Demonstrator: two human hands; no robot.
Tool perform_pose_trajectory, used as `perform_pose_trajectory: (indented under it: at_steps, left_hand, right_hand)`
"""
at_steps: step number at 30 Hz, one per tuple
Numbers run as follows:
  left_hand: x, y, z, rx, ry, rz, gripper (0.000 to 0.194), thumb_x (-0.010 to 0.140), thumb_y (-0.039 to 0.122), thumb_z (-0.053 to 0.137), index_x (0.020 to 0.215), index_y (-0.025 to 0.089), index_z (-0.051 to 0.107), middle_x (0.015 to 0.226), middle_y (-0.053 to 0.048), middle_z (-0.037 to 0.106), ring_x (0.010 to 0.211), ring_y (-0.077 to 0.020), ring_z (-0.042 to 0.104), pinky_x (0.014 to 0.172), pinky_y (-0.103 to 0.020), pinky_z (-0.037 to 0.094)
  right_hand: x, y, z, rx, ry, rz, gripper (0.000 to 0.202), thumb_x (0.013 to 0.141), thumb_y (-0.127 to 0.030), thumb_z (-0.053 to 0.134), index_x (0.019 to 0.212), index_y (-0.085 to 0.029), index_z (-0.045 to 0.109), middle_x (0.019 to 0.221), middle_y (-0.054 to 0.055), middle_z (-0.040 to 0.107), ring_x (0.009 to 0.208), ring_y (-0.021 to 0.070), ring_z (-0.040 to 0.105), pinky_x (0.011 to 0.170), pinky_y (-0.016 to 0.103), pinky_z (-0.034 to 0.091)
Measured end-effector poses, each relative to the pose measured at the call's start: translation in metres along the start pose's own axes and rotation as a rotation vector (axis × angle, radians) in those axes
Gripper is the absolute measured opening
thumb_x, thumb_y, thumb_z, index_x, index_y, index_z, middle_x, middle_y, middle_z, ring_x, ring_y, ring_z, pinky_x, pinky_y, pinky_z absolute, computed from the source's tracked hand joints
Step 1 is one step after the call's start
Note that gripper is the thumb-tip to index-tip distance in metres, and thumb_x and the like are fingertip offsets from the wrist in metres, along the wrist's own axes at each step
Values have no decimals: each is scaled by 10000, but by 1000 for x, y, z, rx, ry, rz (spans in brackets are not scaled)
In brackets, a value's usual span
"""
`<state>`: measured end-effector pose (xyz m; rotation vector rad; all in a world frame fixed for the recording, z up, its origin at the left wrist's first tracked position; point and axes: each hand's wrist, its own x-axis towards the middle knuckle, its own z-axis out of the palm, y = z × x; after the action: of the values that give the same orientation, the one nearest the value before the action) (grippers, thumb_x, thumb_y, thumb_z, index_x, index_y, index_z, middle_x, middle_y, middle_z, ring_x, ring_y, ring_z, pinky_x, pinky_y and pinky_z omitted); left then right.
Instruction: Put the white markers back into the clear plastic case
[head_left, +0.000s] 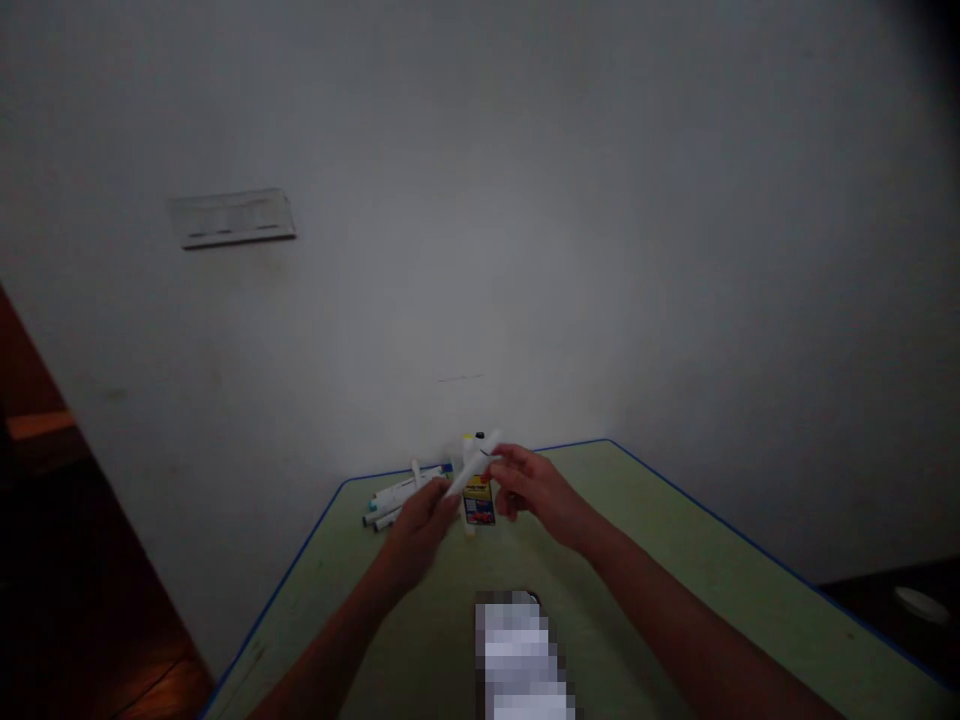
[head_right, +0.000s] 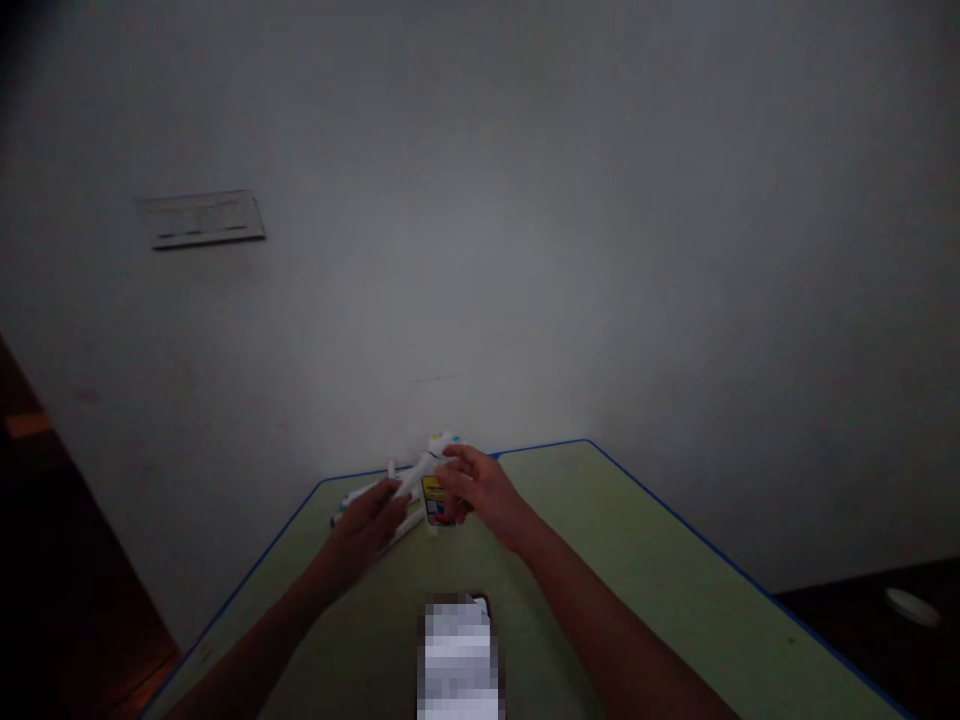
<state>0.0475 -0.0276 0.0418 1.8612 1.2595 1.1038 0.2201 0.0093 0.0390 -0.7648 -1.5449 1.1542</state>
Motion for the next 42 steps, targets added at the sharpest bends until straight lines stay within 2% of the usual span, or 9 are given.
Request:
perform_pose_trajectory:
  at_steps: [4, 9, 11, 14, 21, 26, 29, 35, 42]
  left_hand:
    - [3, 13, 27, 106, -74, 158, 340, 798, 432, 345, 816, 164, 553, 831, -22, 565, 782, -96, 485, 737, -216, 364]
    - [40, -33, 18, 129, 351, -32, 568, 721, 502, 462, 1172, 167, 379, 1226, -81, 428, 1073, -159, 432, 900, -275, 367]
    - [62, -53, 20, 139, 248, -163, 687, 699, 522, 475, 1228, 108, 333, 1285, -139, 373, 1134, -205, 403, 956, -320, 340]
    - [87, -71, 31, 123, 131, -189, 649, 671, 531, 505, 1152, 100, 440, 1180, -155, 488, 1021, -216, 503, 899, -323, 389]
    - [107, -77, 45, 71, -39, -192, 552, 589, 450, 630, 1017, 119, 518, 914, -67, 618, 800, -160, 567, 740, -268, 459]
    - [91, -65, 45, 86, 90, -248, 789, 539, 321, 695, 1211, 105, 344, 1119, -117, 529, 921, -160, 548, 813, -273, 461]
    - [65, -60, 36, 74, 174, -236, 744, 524, 310, 700, 1178, 124, 397, 1168, -111, 498, 1038, -189, 506, 906, -307, 432]
    - [19, -64, 4, -8, 141, -167, 613, 617, 426, 597, 1147, 170, 426, 1143, -77, 526, 1032, -180, 521, 916, -327, 437]
    - [5, -56, -9, 175, 38, -208, 718, 577, 393, 632, 1214, 154, 403, 1287, -92, 413, 1188, -200, 399, 1048, -346, 328]
  right_hand:
    - [2, -14, 11, 75, 24, 17, 291, 678, -425, 553, 747, -142, 564, 469, -52, 504, 359, 59, 418, 352, 173, 326]
    - [12, 15, -22, 27, 312, 244, 243, 690, -368, 509, 573, -155, 523, 409, -37, 475, 356, 71, 404, 356, 190, 321]
    - [16, 33, -34, 2, 359, 319, 192, 682, -288, 476, 539, -162, 494, 379, -43, 438, 330, 72, 378, 339, 192, 294]
    - [19, 60, -40, -1, 355, 425, 130, 640, -246, 478, 544, -158, 486, 437, -18, 492, 320, 72, 386, 336, 204, 306]
    - [21, 91, -28, 42, 226, 370, 148, 605, -286, 488, 611, -146, 536, 501, -22, 528, 450, 84, 474, 422, 188, 338]
    - [21, 92, -26, 13, 171, 297, 176, 606, -312, 471, 629, -149, 532, 535, -12, 570, 441, 81, 464, 430, 194, 338]
    - [21, 93, -30, -27, 175, 247, 172, 650, -328, 445, 659, -162, 488, 580, 5, 612, 420, 79, 459, 432, 201, 351]
    - [18, 101, -34, -214, 125, 219, 112, 635, -183, 472, 733, -152, 515, 470, -35, 552, 381, 102, 471, 401, 199, 326]
    - [11, 98, -35, -455, 45, 145, 236, 601, -74, 457, 762, -154, 610, 610, -7, 612, 540, 116, 524, 483, 184, 337]
